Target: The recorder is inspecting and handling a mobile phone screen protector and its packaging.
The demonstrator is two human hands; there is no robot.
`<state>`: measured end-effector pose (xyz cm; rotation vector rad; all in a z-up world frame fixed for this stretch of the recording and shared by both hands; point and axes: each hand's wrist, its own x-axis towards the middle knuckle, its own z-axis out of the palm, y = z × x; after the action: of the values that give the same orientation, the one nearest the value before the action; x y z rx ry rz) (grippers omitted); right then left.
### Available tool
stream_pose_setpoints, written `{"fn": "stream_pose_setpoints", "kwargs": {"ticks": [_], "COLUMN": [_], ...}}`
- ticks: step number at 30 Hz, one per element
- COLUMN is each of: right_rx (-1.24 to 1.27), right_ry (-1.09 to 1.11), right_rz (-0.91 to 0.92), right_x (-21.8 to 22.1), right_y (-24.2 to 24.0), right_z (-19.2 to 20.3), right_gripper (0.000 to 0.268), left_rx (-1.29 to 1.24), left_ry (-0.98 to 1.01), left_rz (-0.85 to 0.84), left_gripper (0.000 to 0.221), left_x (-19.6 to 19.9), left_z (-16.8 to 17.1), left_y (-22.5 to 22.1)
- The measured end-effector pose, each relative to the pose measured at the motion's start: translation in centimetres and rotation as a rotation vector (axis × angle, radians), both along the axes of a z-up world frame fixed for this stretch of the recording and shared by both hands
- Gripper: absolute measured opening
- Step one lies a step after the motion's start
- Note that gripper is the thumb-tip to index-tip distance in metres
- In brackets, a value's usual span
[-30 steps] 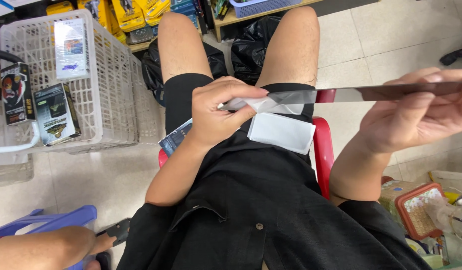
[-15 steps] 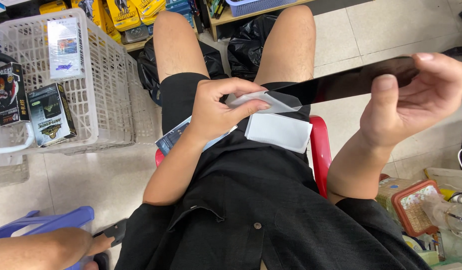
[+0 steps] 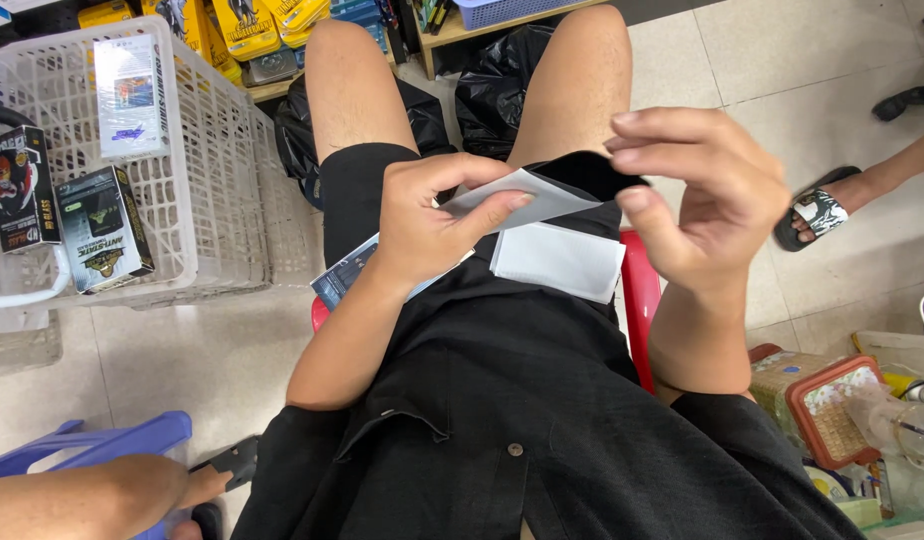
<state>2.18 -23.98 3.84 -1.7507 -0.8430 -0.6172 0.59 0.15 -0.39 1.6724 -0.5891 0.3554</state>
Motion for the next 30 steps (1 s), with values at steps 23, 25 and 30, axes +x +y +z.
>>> {"fn": "stream_pose_setpoints", "kwargs": {"ticks": [23, 25, 30], "right_rx": [-0.216, -0.076, -0.145], "right_ry": [0.401, 0.560, 0.501], "right_rz": [0.038, 0.060, 0.112], "right_x": [1.0, 0.6, -0.2], "right_y": [-1.0, -0.5, 1.8], "right_z": [-8.0, -10.2, -10.6], "right_gripper": [0.019, 0.021, 0.025], "left_rx": [0.818, 0.889, 0.918], "left_ry": [0.185, 0.273, 0.349], "left_rz": [0.212, 0.193, 0.287], "left_gripper": [0.074, 0.083, 0.099], "left_x": [-2.8, -3.4, -3.5], "left_z": [-4.7, -5.5, -7.4], "left_y": [5.4, 5.1, 4.5]}}
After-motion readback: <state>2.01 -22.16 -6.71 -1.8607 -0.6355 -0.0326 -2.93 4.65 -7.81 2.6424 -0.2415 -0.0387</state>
